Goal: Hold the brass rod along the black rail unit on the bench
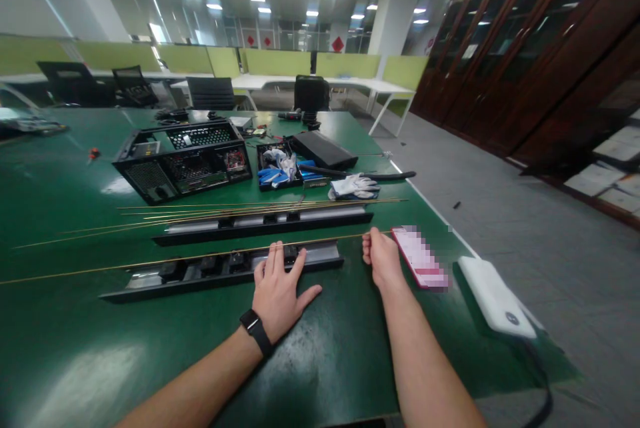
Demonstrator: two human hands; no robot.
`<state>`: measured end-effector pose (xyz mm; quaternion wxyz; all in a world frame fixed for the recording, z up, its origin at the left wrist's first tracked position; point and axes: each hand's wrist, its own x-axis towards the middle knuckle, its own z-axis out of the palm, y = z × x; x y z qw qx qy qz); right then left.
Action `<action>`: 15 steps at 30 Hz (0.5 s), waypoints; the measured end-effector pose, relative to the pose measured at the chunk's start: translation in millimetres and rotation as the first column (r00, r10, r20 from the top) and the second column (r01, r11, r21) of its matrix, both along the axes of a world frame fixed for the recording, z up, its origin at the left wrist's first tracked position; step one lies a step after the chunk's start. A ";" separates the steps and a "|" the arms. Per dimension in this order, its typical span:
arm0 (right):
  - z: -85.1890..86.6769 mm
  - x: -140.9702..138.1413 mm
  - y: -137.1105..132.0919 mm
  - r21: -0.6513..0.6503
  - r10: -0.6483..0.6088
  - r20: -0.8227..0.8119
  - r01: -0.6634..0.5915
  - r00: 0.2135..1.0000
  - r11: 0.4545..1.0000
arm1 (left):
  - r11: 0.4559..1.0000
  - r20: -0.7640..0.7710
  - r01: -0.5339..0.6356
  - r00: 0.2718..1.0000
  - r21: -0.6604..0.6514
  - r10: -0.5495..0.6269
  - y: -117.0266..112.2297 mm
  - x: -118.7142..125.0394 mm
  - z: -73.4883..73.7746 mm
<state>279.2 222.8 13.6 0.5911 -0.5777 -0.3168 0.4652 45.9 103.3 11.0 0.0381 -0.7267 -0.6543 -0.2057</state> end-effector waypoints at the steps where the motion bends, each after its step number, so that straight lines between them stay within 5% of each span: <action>1: -0.3 -1.0 -0.4 0.000 0.002 -0.002 -0.002 1.000 1.000 | 1.000 0.001 0.003 1.000 0.000 -0.003 0.2 -0.5 0.0; 15: 7.4 -8.8 -6.6 -0.011 -0.017 -0.032 0.016 0.999 1.000 | 1.000 -0.047 -0.004 0.999 0.012 0.004 0.1 -1.5 2.7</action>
